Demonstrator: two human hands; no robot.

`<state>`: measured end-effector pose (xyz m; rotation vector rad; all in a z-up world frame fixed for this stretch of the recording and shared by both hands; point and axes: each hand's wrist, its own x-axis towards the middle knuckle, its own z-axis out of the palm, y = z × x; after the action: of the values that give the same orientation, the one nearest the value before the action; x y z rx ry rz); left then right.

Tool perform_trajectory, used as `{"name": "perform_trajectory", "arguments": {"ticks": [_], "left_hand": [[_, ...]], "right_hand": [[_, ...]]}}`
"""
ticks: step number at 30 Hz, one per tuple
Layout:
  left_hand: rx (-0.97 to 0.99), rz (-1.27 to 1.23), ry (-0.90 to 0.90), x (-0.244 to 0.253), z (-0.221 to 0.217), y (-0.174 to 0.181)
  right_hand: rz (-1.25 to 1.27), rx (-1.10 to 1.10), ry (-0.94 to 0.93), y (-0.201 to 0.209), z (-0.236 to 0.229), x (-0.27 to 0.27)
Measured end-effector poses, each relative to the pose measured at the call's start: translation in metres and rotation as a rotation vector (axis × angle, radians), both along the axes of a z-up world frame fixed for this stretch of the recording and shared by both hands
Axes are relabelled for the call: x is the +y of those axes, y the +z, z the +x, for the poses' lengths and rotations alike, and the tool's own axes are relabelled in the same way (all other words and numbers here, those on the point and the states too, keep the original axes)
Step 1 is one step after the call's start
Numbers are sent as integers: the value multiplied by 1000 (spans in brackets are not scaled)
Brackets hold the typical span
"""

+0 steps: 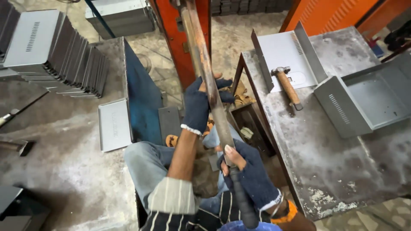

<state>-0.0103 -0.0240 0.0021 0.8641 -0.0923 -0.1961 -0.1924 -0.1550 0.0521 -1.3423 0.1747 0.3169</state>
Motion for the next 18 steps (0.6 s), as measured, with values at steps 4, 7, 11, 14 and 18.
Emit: {"name": "perform_trajectory", "arguments": {"ticks": [4,7,11,14,18], "left_hand": [[-108,59,169,-2,49,-3],[-115,51,205,0,70,-1],[24,-39,102,-7,16,-9],[-113,-48,127,-11,-3,-18],[-177,-9,162,-6,26,-6]], "right_hand": [[120,-63,21,15,38,6],[108,-125,55,15,49,4],[54,-90,-2,-22,2,2],[85,-16,-26,-31,-13,1],[122,-26,23,-2,24,3]]}}
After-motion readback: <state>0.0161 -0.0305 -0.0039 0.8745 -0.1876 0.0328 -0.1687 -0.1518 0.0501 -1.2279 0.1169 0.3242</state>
